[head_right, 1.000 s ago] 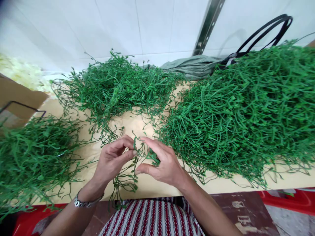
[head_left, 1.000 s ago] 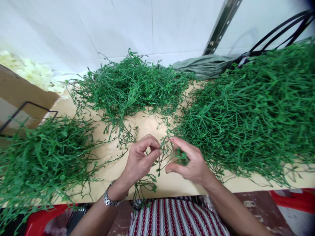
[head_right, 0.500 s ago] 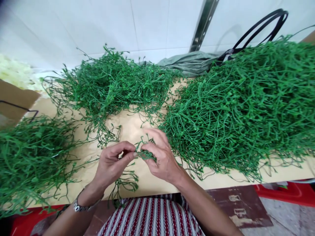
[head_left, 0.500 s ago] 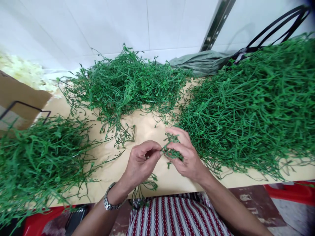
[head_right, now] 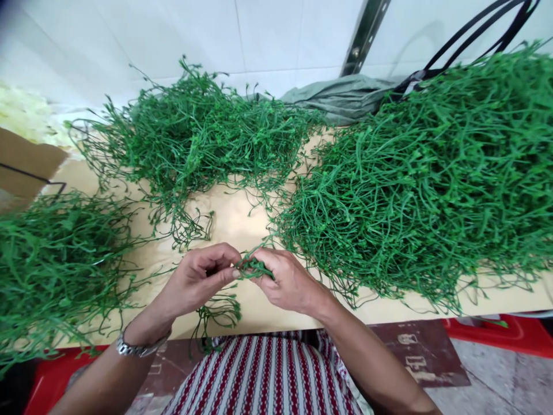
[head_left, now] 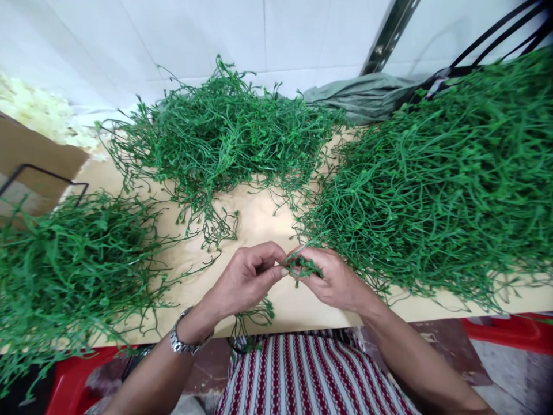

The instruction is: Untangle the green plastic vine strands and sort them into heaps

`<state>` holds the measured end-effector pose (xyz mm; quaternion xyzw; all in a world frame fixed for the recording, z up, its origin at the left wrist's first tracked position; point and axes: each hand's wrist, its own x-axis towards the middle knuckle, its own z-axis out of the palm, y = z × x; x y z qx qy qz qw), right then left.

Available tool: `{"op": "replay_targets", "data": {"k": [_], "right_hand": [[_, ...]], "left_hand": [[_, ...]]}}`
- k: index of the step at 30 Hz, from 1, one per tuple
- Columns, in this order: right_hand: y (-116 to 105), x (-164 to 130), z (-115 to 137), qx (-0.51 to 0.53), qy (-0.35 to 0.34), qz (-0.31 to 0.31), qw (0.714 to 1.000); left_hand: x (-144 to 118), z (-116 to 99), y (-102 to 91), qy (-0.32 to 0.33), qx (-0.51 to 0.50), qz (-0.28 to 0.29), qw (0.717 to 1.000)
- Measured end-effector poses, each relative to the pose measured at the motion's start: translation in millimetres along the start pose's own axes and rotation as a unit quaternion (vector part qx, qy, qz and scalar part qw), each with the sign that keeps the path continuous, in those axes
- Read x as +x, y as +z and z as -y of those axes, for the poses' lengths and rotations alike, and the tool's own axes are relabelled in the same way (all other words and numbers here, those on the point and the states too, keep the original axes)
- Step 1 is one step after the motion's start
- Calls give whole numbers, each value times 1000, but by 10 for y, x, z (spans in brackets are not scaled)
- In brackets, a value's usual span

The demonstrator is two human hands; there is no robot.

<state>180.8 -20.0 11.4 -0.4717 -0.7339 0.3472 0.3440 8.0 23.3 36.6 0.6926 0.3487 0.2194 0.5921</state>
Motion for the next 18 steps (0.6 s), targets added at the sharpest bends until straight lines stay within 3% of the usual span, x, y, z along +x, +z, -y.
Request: {"op": "replay_targets", "data": {"k": [8, 12, 18], "right_hand": [[-42, 29, 20, 161, 61, 107, 979], [-56, 52, 18, 216, 107, 129, 962], [44, 82, -32, 318, 137, 130, 929]], "left_hand": [[-7, 32, -30, 61, -29, -21, 997], [16, 86, 0, 99, -63, -71, 991], [2, 150, 126, 21, -152, -97, 983]]}}
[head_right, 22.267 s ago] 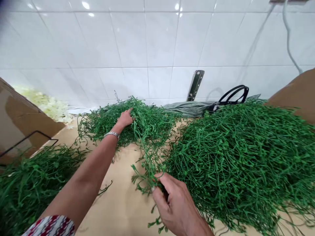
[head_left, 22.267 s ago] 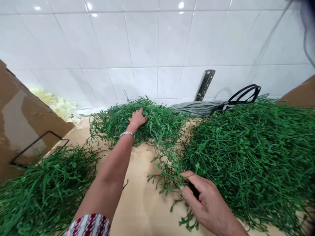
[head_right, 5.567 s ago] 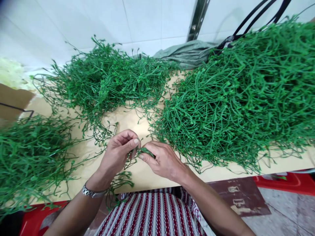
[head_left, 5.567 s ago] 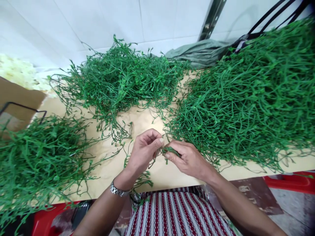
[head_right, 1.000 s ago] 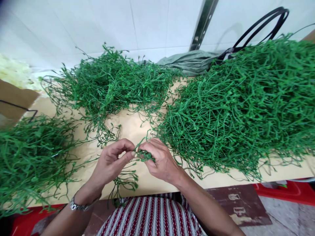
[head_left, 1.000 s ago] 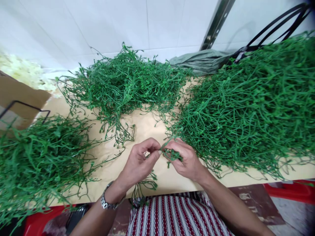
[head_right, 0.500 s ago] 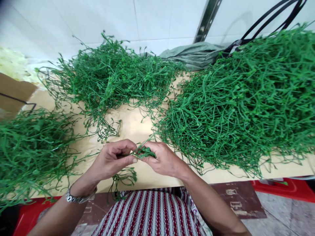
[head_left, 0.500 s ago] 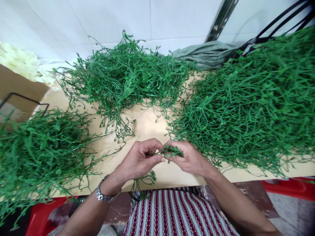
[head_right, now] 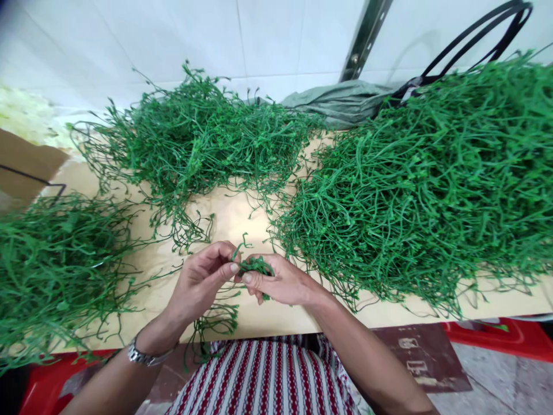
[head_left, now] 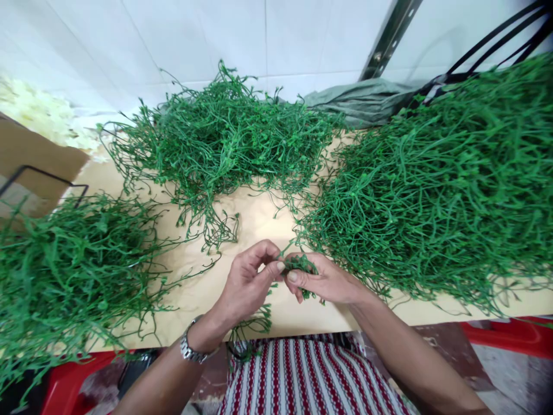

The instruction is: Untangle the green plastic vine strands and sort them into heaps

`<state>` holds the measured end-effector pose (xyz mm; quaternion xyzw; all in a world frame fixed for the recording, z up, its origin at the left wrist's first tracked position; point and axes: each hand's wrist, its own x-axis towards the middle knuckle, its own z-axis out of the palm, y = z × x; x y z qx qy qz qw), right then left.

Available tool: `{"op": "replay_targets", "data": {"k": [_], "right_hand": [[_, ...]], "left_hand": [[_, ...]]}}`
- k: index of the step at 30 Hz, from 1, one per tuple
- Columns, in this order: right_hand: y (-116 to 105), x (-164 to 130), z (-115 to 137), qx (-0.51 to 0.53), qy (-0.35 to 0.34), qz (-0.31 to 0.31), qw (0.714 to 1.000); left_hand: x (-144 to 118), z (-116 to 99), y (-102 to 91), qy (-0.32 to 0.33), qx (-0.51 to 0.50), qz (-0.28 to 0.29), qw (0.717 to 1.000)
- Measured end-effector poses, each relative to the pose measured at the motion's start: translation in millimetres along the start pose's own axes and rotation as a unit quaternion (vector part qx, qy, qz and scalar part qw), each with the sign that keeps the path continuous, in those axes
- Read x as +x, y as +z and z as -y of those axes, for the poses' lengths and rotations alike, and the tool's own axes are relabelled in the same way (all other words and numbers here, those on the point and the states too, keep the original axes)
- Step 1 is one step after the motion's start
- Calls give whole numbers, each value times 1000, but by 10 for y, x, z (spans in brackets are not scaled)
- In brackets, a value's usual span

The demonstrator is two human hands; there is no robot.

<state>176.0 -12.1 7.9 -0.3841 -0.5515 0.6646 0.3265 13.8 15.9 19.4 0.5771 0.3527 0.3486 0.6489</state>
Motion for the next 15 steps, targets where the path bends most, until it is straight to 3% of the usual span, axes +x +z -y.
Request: {"op": "replay_targets", "data": {"k": [5, 11, 15], "right_hand": [[46, 14, -17, -64, 51, -56, 995], [60, 18, -8, -121, 34, -53, 991], [42, 25, -12, -113, 54, -54, 991]], "left_hand": [[-4, -5, -16, -21, 86, 25, 996], [-4, -18, -12, 125, 168, 28, 977], [-9, -18, -2, 117, 177, 34, 977]]}}
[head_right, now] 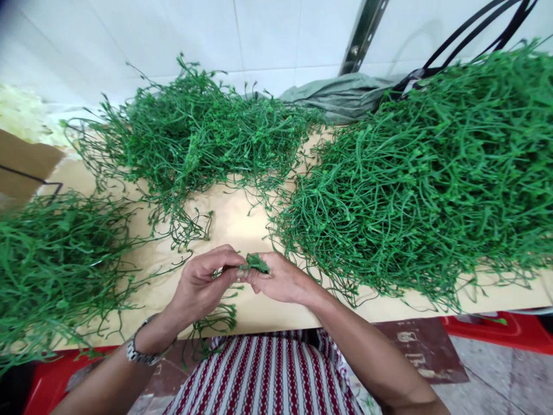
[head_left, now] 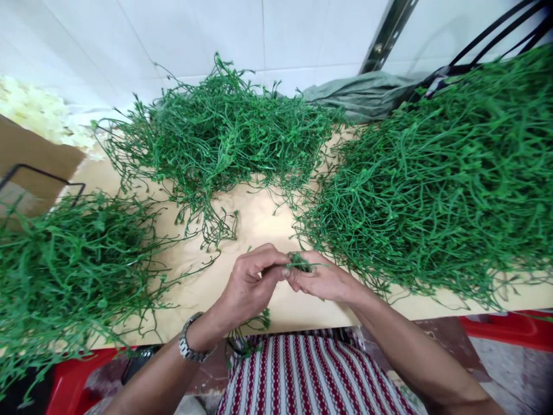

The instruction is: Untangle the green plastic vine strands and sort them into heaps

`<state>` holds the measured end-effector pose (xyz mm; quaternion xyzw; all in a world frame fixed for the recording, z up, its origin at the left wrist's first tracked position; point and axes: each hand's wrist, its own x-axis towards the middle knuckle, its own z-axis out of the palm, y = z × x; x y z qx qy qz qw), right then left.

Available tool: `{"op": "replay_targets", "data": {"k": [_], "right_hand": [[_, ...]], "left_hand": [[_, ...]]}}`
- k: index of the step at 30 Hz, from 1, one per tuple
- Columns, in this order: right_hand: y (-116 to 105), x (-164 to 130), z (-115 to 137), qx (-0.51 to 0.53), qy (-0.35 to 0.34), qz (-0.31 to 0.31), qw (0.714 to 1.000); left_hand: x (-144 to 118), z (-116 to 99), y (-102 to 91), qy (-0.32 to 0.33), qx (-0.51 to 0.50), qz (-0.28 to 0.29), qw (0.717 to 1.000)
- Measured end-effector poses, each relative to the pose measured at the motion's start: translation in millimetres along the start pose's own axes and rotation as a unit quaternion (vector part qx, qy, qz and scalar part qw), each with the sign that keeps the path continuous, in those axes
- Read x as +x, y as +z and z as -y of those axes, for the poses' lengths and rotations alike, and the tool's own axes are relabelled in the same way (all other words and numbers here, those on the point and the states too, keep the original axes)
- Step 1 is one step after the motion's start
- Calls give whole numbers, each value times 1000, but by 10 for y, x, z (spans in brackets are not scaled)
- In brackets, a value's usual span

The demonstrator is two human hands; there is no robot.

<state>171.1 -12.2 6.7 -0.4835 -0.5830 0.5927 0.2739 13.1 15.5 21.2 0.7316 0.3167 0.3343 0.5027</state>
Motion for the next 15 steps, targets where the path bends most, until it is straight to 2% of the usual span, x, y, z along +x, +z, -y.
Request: {"op": "replay_targets", "data": {"k": [4, 8, 11, 15], "right_hand": [[-17, 11, -35, -18, 15, -8, 1000], [-18, 8, -78, -45, -14, -41, 998], [-26, 2, -98, -80, -28, -35, 996], [-51, -9, -93, -118, -36, -7, 992]], "left_hand": [[-5, 21, -23, -27, 50, 33, 998], [-2, 23, -47, -56, 58, 41, 996], [-5, 13, -61, -119, -14, 23, 993], [-30, 13, -86, -213, -152, 15, 965]]}}
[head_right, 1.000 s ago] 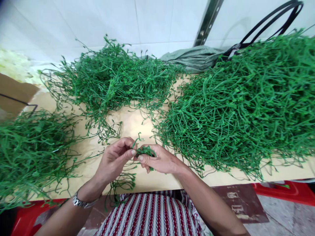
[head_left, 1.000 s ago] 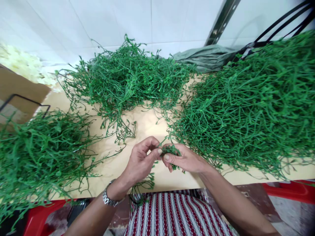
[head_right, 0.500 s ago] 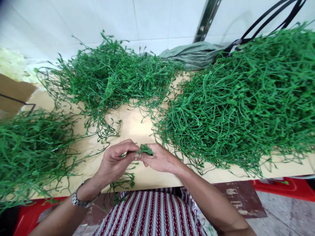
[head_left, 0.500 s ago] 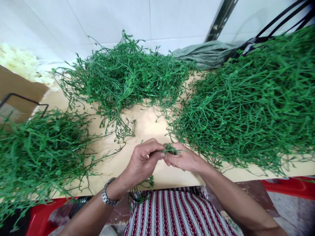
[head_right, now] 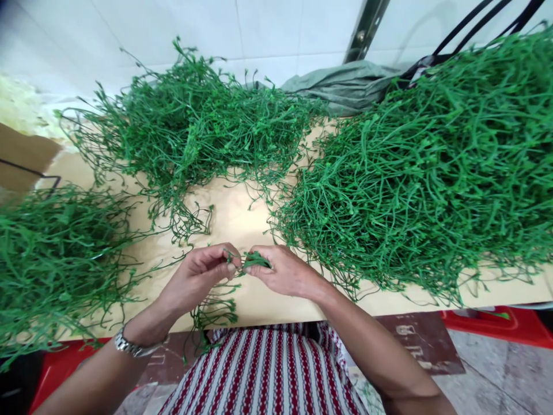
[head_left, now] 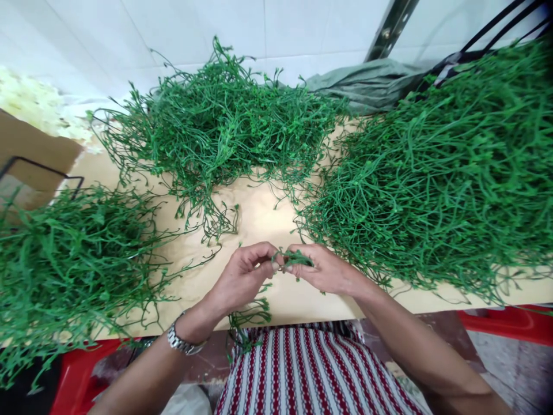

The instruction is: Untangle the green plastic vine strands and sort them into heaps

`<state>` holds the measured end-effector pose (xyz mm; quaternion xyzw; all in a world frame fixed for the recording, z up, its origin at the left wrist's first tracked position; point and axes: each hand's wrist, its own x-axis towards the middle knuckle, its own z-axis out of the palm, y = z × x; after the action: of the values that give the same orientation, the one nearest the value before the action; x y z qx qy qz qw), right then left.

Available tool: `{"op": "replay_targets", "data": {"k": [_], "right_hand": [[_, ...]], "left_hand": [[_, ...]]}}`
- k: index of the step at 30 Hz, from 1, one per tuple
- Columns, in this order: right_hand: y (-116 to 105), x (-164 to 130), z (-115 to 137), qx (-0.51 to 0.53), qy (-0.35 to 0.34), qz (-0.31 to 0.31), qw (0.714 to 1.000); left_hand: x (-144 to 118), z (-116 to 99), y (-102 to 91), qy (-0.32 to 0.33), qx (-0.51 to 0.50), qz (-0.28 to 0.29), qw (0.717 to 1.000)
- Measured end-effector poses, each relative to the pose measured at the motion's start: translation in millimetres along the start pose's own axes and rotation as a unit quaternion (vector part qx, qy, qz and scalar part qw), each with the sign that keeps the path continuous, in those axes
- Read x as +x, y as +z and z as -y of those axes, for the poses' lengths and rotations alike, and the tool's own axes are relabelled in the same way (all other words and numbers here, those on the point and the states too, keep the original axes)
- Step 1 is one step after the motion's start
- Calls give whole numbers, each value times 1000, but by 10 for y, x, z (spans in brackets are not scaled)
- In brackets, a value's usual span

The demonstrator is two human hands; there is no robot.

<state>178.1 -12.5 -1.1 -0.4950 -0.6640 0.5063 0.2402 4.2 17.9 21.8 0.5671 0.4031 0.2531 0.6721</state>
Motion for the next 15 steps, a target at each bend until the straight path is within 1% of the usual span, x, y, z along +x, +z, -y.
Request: {"op": "replay_targets", "data": {"k": [3, 6, 8, 10, 13, 15], "right_hand": [[-9, -6, 3, -21, -17, 21, 999], [-2, -11, -3, -49, -19, 28, 998], [0, -16, -3, -55, -22, 31, 998], [-2, -23, 5, -54, -26, 25, 998], [0, -33, 17, -60, -35, 12, 997], [14, -39, 11, -67, -34, 14, 997]], "left_hand": [[-19, 21, -8, -34, -58, 22, 998], [-29, 48, 19, -38, -65, 13, 997], [-29, 62, 53, -35, -76, -14, 996], [-22, 72, 90, -36, -108, -54, 992], [-3, 84, 138, -30, -165, -123, 978], [9, 90, 159, -34, -193, -144, 970]]}}
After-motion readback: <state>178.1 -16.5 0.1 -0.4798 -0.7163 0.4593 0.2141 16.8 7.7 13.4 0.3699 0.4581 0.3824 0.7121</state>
